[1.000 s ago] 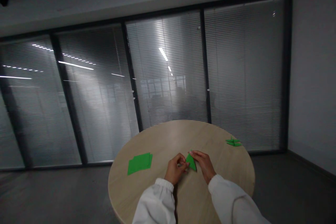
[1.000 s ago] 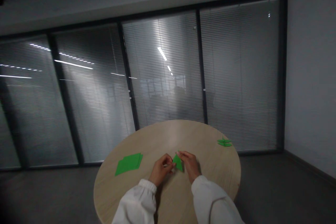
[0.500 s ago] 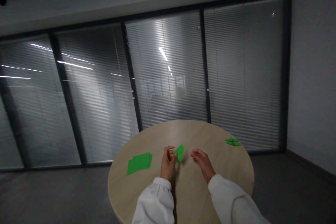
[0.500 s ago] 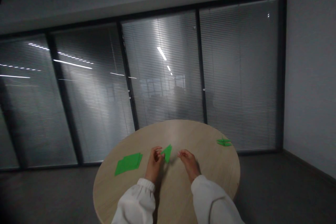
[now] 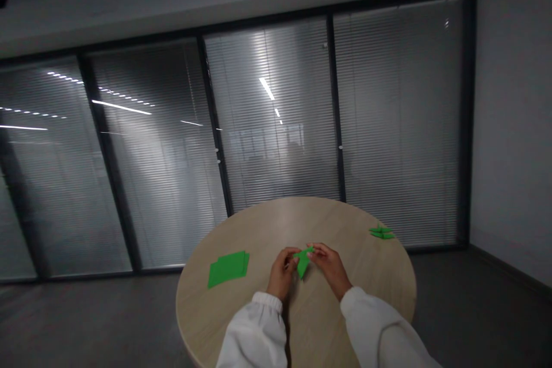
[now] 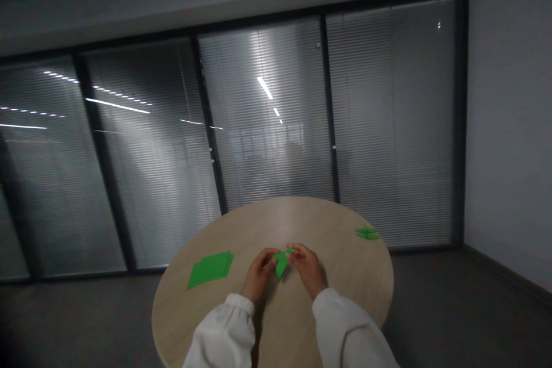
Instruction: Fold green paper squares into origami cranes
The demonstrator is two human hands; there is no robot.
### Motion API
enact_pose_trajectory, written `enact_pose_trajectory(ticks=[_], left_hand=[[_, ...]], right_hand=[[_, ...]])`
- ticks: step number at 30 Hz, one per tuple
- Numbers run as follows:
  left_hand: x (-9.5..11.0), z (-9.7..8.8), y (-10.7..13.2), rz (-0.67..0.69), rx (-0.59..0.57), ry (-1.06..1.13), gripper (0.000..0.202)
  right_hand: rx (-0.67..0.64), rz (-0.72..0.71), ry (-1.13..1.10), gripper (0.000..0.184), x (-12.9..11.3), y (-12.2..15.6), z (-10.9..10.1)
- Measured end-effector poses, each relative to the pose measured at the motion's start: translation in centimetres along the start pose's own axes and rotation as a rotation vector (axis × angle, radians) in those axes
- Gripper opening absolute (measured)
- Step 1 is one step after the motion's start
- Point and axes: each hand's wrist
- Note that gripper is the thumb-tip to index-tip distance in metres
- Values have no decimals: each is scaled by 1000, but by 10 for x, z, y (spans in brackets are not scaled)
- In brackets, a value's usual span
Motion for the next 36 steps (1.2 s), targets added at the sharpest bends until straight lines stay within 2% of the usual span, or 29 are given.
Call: enact_pose_trajectory(ticks=[5, 11, 27, 36], left_hand=[[2, -1, 0, 38, 0, -50, 20], [2, -1, 0, 31, 23, -56, 22], [-1, -1, -1, 14, 58, -44, 23], [7, -1, -1, -4, 53, -28, 23]], right_hand=[[31, 5, 72, 39, 0, 0, -1], [12, -13, 22, 36, -3, 1, 1], [16, -4, 41, 34, -3, 1, 0], [30, -3, 63, 38, 1, -1, -1]])
Point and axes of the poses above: each hand's wrist, its own y-axis away from the middle knuckle, its own z-axis out of the palm, x = y × z, and after that the axes turned 4 degrees about z, right-handed
